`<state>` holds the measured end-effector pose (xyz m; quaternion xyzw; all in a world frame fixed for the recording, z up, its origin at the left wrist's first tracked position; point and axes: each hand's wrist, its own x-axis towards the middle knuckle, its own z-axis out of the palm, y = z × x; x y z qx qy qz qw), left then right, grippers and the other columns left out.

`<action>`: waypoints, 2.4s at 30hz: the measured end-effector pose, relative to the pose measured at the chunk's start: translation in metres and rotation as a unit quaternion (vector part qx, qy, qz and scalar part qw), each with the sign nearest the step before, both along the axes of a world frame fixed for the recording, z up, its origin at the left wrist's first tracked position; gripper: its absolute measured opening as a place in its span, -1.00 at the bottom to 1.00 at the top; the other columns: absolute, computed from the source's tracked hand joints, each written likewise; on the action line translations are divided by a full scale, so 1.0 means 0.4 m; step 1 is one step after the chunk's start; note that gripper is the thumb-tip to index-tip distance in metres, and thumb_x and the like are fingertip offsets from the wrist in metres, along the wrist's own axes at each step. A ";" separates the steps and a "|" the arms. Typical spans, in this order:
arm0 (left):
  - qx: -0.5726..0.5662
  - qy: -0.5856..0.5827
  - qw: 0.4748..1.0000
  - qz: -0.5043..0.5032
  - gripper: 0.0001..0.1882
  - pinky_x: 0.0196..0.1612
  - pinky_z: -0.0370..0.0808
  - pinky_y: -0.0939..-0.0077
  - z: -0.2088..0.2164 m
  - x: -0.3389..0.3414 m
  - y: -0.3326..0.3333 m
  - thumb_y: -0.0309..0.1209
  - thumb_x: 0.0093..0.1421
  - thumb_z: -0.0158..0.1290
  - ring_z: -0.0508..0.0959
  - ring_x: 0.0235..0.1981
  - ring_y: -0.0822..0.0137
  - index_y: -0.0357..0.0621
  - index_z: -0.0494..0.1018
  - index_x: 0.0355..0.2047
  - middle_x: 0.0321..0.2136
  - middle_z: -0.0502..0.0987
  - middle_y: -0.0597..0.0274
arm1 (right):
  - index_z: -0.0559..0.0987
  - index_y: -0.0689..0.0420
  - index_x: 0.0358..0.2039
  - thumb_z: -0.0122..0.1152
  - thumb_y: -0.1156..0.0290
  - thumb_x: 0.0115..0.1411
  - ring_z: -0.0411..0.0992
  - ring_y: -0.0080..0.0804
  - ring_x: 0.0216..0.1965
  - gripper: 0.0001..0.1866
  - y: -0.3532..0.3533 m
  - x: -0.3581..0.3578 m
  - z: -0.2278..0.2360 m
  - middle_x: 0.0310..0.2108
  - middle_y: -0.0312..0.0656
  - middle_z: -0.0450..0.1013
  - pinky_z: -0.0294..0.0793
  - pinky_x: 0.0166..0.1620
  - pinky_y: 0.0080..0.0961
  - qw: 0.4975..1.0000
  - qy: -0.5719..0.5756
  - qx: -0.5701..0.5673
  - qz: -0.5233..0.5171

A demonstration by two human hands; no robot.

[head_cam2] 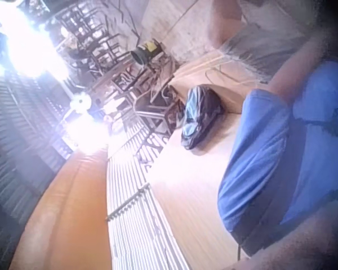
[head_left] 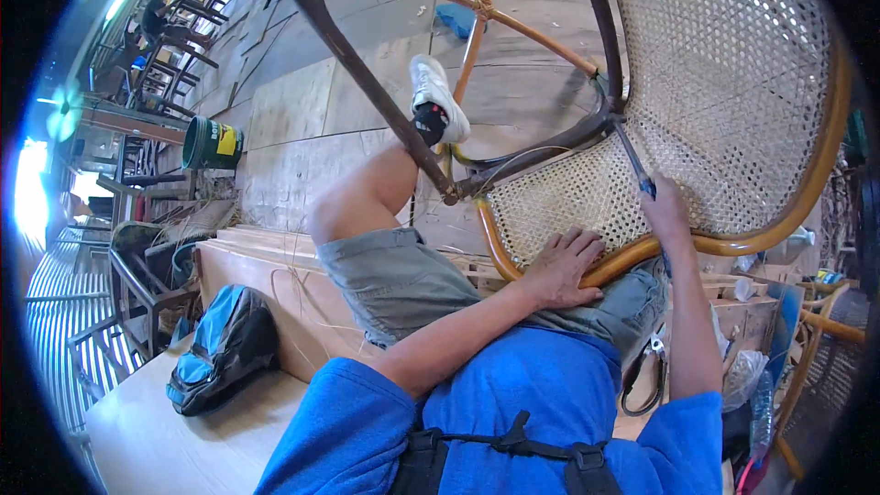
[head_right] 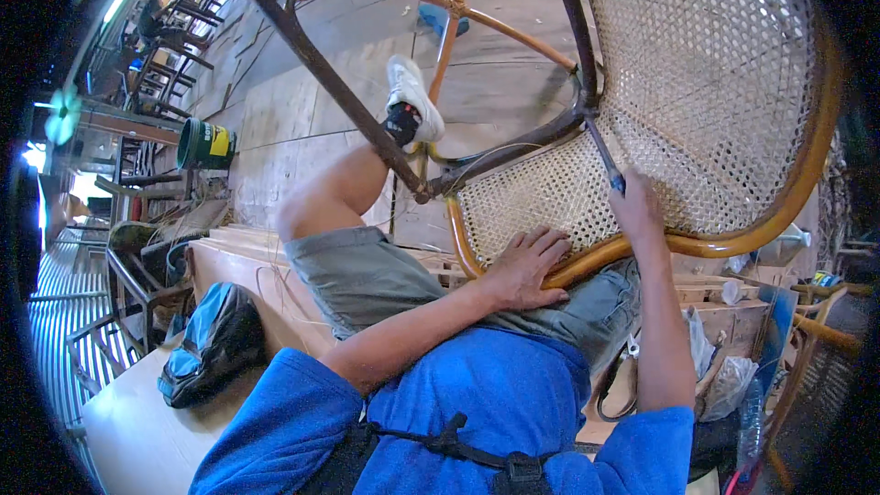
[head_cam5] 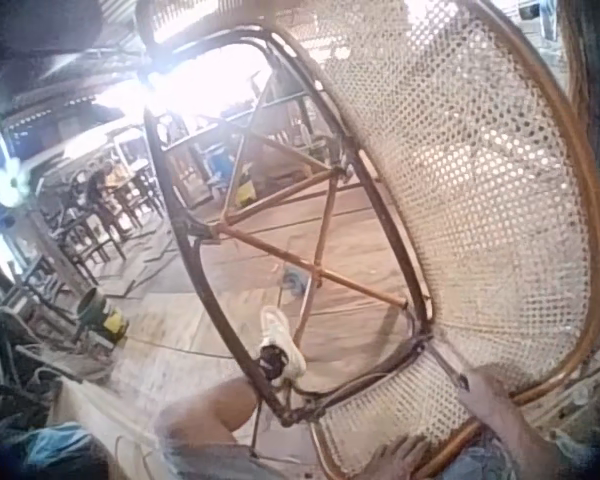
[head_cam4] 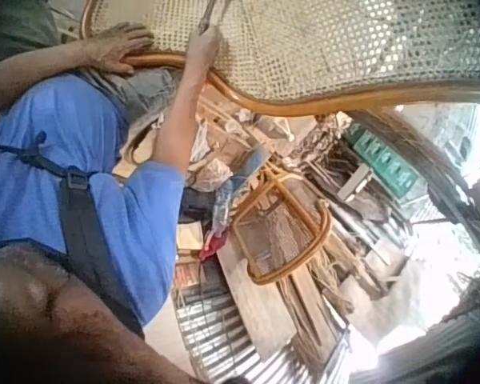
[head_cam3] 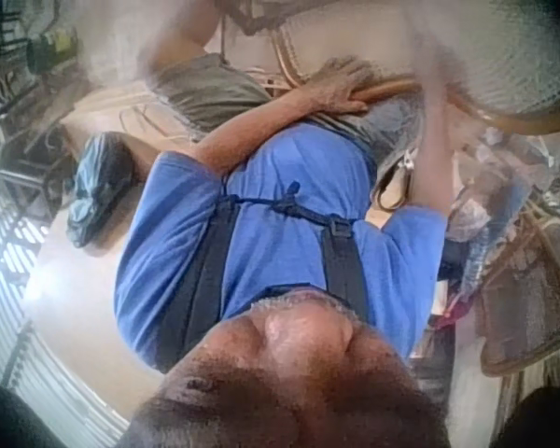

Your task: The person weaves a rattan chair seat by threading thin strips through the frame and using a hammer to tap them into place. They repeatedly insert strips, adjust tension, and secure the weave along the edge of the seat.

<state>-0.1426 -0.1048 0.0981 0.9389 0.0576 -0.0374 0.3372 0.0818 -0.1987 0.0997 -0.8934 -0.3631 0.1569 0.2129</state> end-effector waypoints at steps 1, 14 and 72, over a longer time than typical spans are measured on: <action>-0.008 -0.001 1.000 0.003 -0.19 0.22 0.04 -0.04 -0.005 -0.001 0.002 0.01 -0.06 0.13 0.10 0.21 -0.10 -0.17 0.17 0.12 0.16 0.15 -0.01 | 0.42 0.22 -0.18 0.02 0.38 0.06 0.36 0.07 -0.17 -0.70 -0.021 -0.015 0.003 -0.28 0.12 0.37 0.33 -0.13 -0.17 1.000 -0.007 0.006 -0.007; -0.053 -0.049 0.997 -0.007 -0.38 0.19 0.13 0.06 -0.049 0.024 0.015 -0.11 -0.02 0.14 0.21 0.15 -0.12 -0.26 0.35 -0.03 0.05 0.32 -0.08 | 0.38 0.22 -0.30 0.07 0.48 0.01 0.38 -0.05 -0.43 -0.79 -0.482 -0.410 0.067 -0.47 0.04 0.34 0.36 -0.35 -0.26 0.951 0.089 -0.013 -0.295; -0.178 -0.390 0.873 0.231 -0.52 0.03 0.25 0.44 0.319 0.147 0.230 -0.13 0.29 -0.34 0.37 -0.01 0.33 -0.28 0.37 -0.08 -0.08 0.42 0.14 | 0.52 0.26 -0.36 0.07 0.40 0.12 0.38 -0.43 -0.62 -0.82 -0.828 -0.346 -0.089 -0.61 -0.16 0.42 0.37 -0.51 -0.46 0.831 0.059 0.003 -0.553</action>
